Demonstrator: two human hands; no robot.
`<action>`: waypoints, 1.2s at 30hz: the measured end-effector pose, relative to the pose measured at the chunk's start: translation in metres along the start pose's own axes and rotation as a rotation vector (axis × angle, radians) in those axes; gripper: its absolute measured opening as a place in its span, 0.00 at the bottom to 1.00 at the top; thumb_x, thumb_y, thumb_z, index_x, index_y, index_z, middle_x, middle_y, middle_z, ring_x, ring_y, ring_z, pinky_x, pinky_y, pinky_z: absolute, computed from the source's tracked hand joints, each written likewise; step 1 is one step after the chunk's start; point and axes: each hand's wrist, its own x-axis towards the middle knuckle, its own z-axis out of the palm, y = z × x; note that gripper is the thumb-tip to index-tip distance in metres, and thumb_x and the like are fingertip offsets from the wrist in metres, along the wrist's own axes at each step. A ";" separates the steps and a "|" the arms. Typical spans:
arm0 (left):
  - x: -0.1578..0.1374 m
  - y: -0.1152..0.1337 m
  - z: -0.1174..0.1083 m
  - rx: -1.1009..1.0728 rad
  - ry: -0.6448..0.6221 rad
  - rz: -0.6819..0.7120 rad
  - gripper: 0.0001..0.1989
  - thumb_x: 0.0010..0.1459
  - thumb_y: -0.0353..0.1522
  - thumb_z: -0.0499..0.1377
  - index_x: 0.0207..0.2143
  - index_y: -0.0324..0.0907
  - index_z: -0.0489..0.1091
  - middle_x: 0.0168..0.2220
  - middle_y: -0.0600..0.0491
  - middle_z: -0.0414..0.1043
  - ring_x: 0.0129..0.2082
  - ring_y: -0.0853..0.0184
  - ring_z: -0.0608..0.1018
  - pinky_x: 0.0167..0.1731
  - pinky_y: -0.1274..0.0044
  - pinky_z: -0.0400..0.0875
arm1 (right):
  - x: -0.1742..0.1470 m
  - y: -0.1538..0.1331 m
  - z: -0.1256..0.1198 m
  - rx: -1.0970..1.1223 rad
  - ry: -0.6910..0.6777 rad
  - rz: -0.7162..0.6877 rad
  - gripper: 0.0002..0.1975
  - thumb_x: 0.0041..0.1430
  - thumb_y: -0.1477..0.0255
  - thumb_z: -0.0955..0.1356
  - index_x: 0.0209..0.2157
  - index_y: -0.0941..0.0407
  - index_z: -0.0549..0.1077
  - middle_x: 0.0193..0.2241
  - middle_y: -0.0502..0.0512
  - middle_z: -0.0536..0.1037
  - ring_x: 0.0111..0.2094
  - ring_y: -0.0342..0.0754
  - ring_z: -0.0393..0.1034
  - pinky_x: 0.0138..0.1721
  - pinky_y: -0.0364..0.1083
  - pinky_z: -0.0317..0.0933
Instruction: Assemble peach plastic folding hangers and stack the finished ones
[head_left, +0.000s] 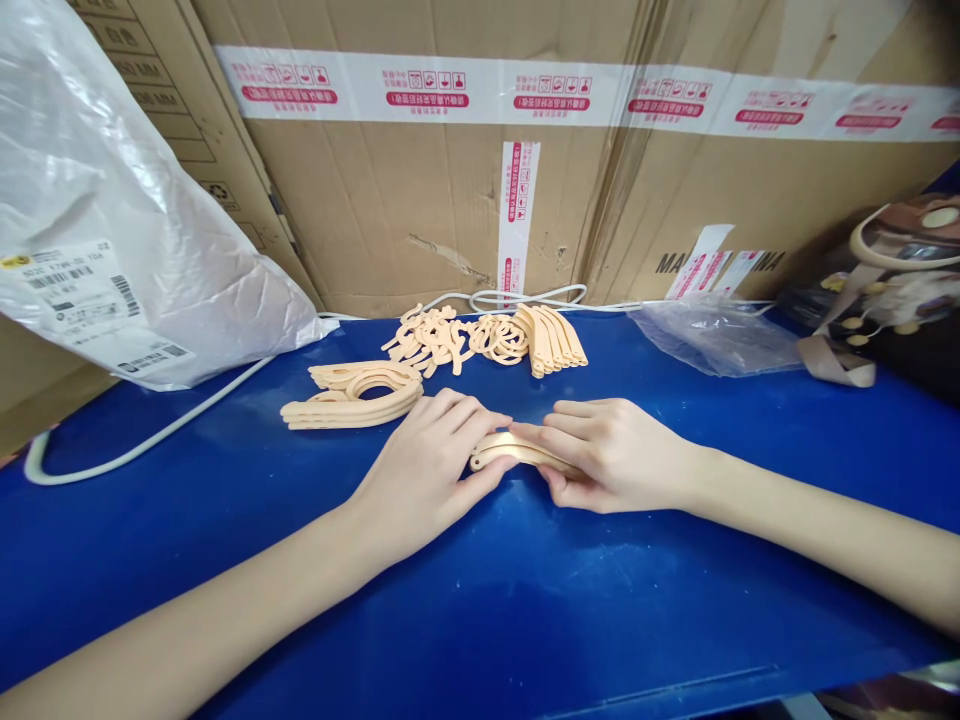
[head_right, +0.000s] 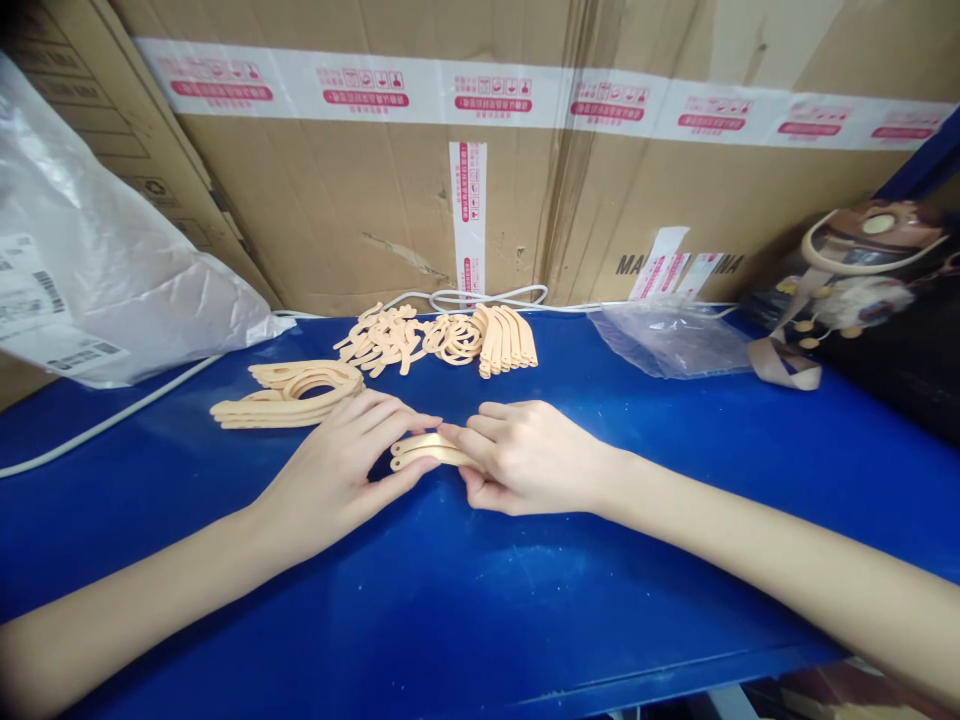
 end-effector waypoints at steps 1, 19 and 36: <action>0.000 0.000 0.000 -0.003 -0.004 0.005 0.07 0.63 0.33 0.56 0.41 0.40 0.69 0.38 0.52 0.73 0.40 0.63 0.70 0.41 0.70 0.64 | 0.000 0.000 0.000 0.004 0.006 0.003 0.14 0.59 0.73 0.61 0.44 0.63 0.73 0.24 0.52 0.73 0.25 0.45 0.61 0.26 0.44 0.54; 0.003 -0.002 -0.006 0.043 -0.163 0.130 0.08 0.59 0.34 0.56 0.29 0.40 0.66 0.29 0.54 0.68 0.32 0.65 0.66 0.32 0.72 0.59 | -0.008 0.006 0.009 0.285 -0.041 0.128 0.11 0.59 0.65 0.66 0.37 0.58 0.73 0.27 0.50 0.75 0.26 0.43 0.65 0.29 0.43 0.54; 0.000 0.005 -0.008 0.135 -0.182 0.259 0.08 0.57 0.35 0.56 0.27 0.42 0.63 0.27 0.54 0.65 0.29 0.65 0.66 0.28 0.73 0.60 | -0.011 0.004 0.010 0.346 -0.083 0.099 0.16 0.66 0.63 0.59 0.39 0.58 0.72 0.24 0.50 0.73 0.23 0.42 0.64 0.26 0.42 0.50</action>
